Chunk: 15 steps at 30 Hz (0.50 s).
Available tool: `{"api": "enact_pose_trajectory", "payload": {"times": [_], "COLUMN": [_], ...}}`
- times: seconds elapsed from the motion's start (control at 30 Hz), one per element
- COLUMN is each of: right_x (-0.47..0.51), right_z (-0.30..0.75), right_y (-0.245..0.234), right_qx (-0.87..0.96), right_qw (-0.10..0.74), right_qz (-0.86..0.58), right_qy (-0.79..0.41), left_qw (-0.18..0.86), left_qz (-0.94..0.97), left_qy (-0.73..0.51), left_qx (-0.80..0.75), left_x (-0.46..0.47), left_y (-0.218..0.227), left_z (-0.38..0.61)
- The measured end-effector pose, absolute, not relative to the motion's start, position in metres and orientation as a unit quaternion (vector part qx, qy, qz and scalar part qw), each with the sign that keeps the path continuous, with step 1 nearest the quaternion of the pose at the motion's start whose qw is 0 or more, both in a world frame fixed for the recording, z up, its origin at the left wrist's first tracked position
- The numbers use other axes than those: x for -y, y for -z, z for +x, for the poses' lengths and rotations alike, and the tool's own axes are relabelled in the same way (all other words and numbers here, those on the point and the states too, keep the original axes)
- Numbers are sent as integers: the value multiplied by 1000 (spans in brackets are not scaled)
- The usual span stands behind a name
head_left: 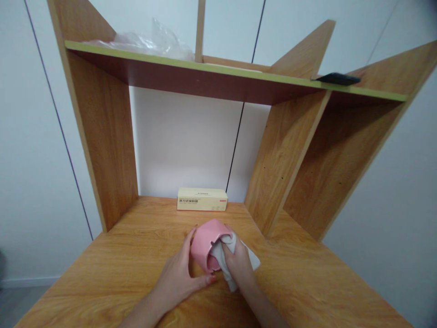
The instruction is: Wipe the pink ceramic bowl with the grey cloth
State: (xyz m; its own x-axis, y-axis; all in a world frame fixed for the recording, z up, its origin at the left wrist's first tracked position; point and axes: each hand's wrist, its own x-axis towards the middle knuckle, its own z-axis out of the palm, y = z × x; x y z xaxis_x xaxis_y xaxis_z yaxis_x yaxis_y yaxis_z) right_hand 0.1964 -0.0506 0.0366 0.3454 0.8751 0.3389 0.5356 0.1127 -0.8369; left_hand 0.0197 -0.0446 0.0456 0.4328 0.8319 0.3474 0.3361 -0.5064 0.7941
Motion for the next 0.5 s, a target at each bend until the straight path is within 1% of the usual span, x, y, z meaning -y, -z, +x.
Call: {"api": "enact_pose_trajectory", "payload": {"times": [0.1, 0.27, 0.37, 0.5], "right_x": [49, 51, 52, 54], "right_z": [194, 190, 191, 193], "right_y": [-36, -39, -40, -42], "right_qx": [535, 570, 565, 564], "right_qw": [526, 499, 474, 406], "right_qz": [-627, -609, -647, -712], "right_qy": [-211, -236, -194, -106], "left_qw": [352, 342, 322, 292], "left_qz": [774, 759, 768, 775], "left_qy": [-393, -411, -400, -368], "left_qx": [-351, -371, -383, -424], "left_x": [46, 49, 50, 51], "left_y": [-45, -50, -53, -53], "left_z": [23, 26, 26, 24]}}
